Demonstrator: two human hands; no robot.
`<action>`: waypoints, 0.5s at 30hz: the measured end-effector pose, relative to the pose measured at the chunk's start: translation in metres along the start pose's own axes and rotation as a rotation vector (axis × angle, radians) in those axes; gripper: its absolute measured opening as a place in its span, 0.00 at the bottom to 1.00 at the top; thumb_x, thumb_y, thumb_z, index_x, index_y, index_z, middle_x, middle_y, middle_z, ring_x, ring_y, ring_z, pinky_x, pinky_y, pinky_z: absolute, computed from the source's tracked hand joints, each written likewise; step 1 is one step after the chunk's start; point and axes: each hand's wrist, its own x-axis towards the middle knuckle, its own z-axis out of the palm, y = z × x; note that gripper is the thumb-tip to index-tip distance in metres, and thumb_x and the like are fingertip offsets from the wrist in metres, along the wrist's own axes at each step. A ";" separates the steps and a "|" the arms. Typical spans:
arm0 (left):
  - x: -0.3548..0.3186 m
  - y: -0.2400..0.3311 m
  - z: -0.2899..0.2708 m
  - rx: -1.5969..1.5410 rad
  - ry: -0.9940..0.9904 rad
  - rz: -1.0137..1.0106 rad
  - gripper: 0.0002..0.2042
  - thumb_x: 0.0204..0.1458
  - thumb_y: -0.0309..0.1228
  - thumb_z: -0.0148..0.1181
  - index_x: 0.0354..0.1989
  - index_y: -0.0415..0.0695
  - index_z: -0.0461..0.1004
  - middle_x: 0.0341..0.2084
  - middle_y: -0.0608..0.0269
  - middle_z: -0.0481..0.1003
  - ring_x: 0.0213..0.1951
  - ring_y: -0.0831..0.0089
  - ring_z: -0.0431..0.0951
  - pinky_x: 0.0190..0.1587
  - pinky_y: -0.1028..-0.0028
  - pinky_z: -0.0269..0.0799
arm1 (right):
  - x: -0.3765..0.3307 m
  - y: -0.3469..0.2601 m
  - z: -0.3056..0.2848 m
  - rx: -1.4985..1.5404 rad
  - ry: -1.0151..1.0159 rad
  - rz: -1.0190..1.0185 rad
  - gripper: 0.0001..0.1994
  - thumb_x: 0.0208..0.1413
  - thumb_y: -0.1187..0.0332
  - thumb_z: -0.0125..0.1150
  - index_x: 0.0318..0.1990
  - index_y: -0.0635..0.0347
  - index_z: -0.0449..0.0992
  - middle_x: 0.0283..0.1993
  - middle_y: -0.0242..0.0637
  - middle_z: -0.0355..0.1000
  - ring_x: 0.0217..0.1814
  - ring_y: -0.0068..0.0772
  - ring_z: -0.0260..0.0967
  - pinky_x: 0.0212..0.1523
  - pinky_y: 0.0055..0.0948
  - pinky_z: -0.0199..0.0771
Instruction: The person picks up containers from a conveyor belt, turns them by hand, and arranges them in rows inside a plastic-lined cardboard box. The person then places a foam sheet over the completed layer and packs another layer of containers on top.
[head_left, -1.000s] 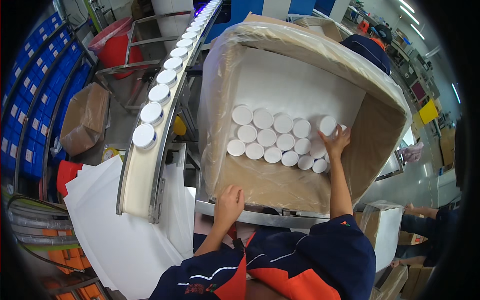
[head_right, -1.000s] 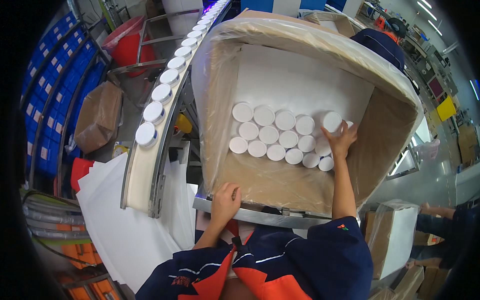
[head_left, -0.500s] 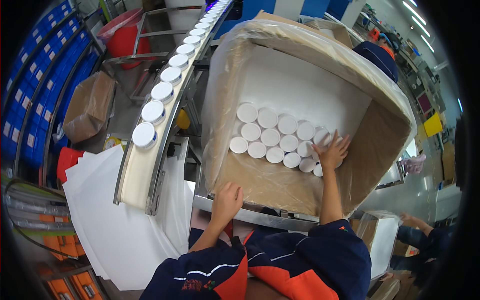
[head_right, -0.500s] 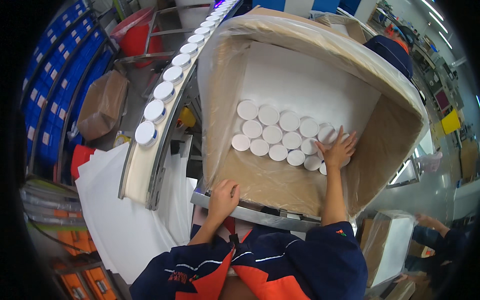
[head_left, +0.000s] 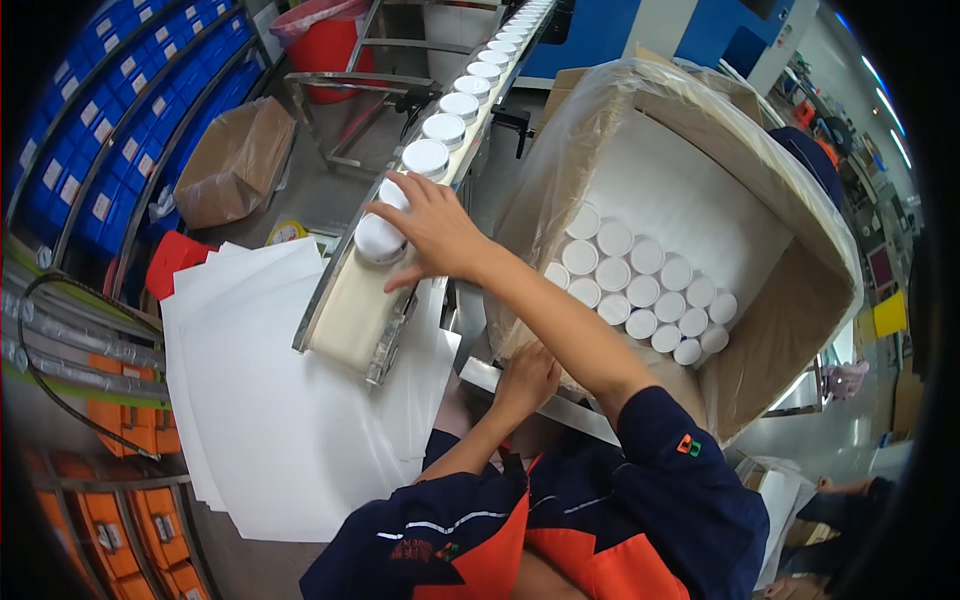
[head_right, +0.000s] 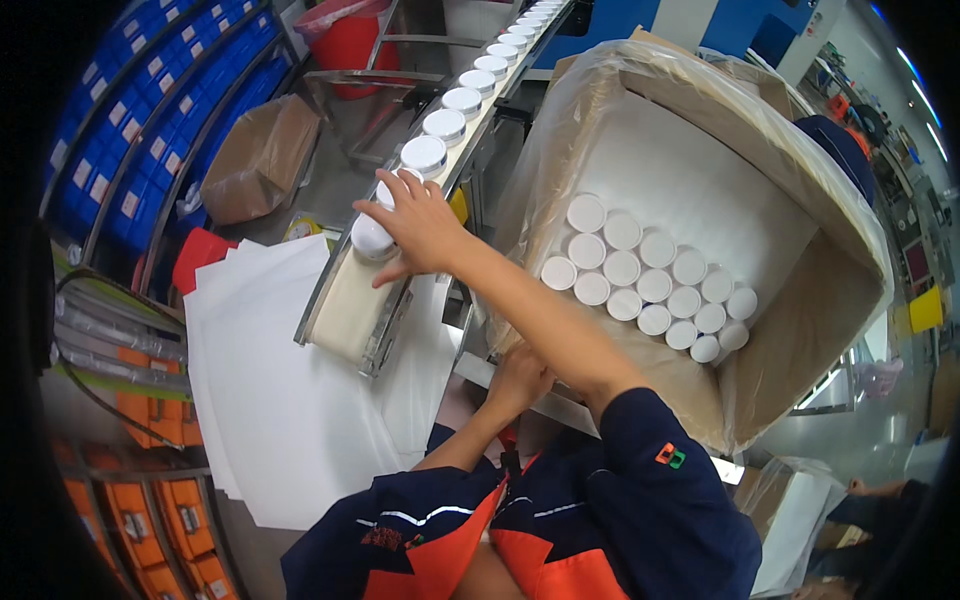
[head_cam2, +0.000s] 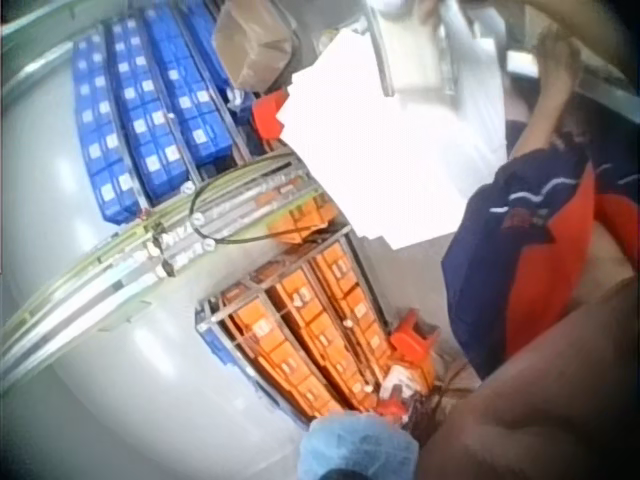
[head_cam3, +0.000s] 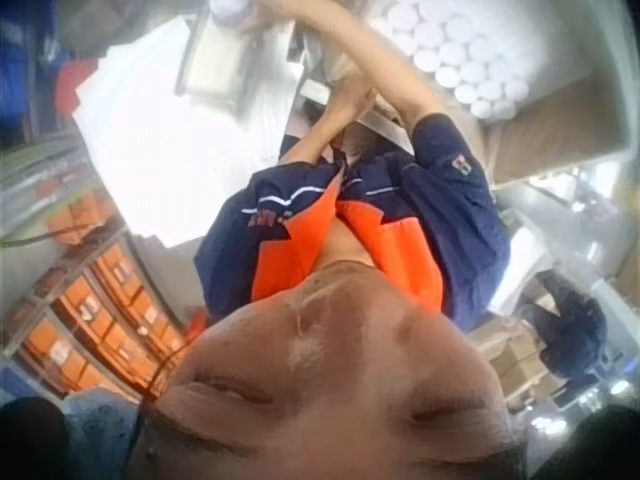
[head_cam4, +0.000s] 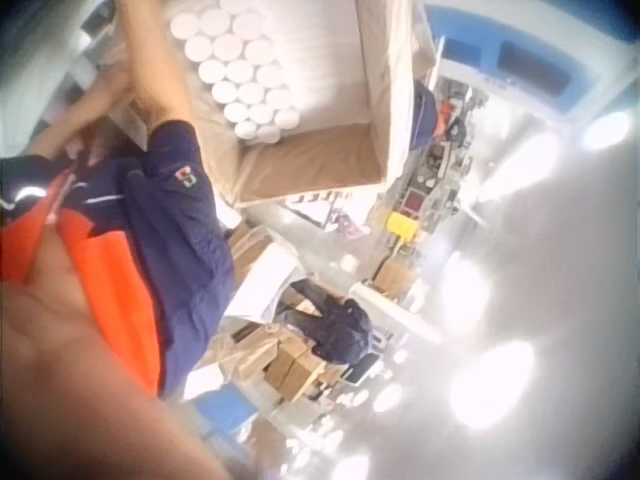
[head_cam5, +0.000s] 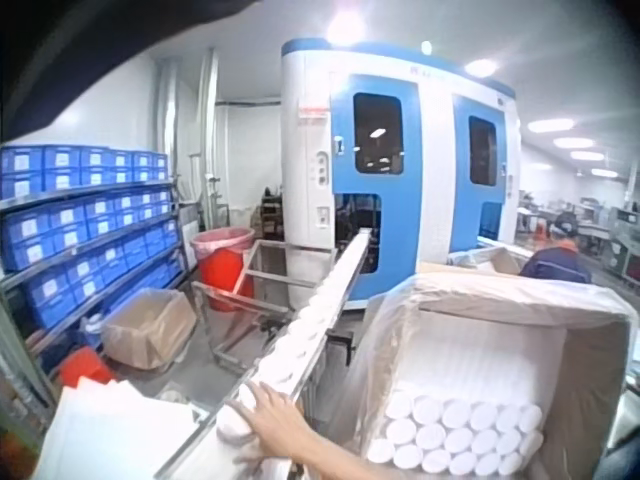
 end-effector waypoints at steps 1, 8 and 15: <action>0.001 0.002 -0.001 -0.003 0.001 -0.001 0.06 0.50 0.25 0.55 0.33 0.35 0.72 0.32 0.45 0.74 0.40 0.47 0.75 0.47 0.53 0.70 | 0.005 0.007 0.010 -0.013 0.007 0.012 0.50 0.29 0.41 0.79 0.64 0.44 0.65 0.68 0.49 0.59 0.67 0.52 0.58 0.57 0.57 0.63; 0.002 0.014 -0.016 0.006 -0.046 -0.100 0.06 0.50 0.26 0.54 0.30 0.34 0.72 0.28 0.42 0.74 0.38 0.45 0.75 0.44 0.52 0.70 | 0.037 0.002 0.027 0.031 -0.585 0.155 0.48 0.27 0.35 0.76 0.63 0.38 0.71 0.74 0.49 0.49 0.71 0.62 0.51 0.57 0.58 0.66; 0.004 0.005 -0.001 -0.024 -0.242 -0.052 0.07 0.47 0.26 0.57 0.31 0.34 0.75 0.29 0.40 0.76 0.36 0.43 0.76 0.42 0.50 0.71 | 0.033 0.017 0.035 0.099 -0.572 0.103 0.47 0.21 0.38 0.79 0.57 0.45 0.76 0.72 0.53 0.49 0.72 0.70 0.45 0.59 0.70 0.62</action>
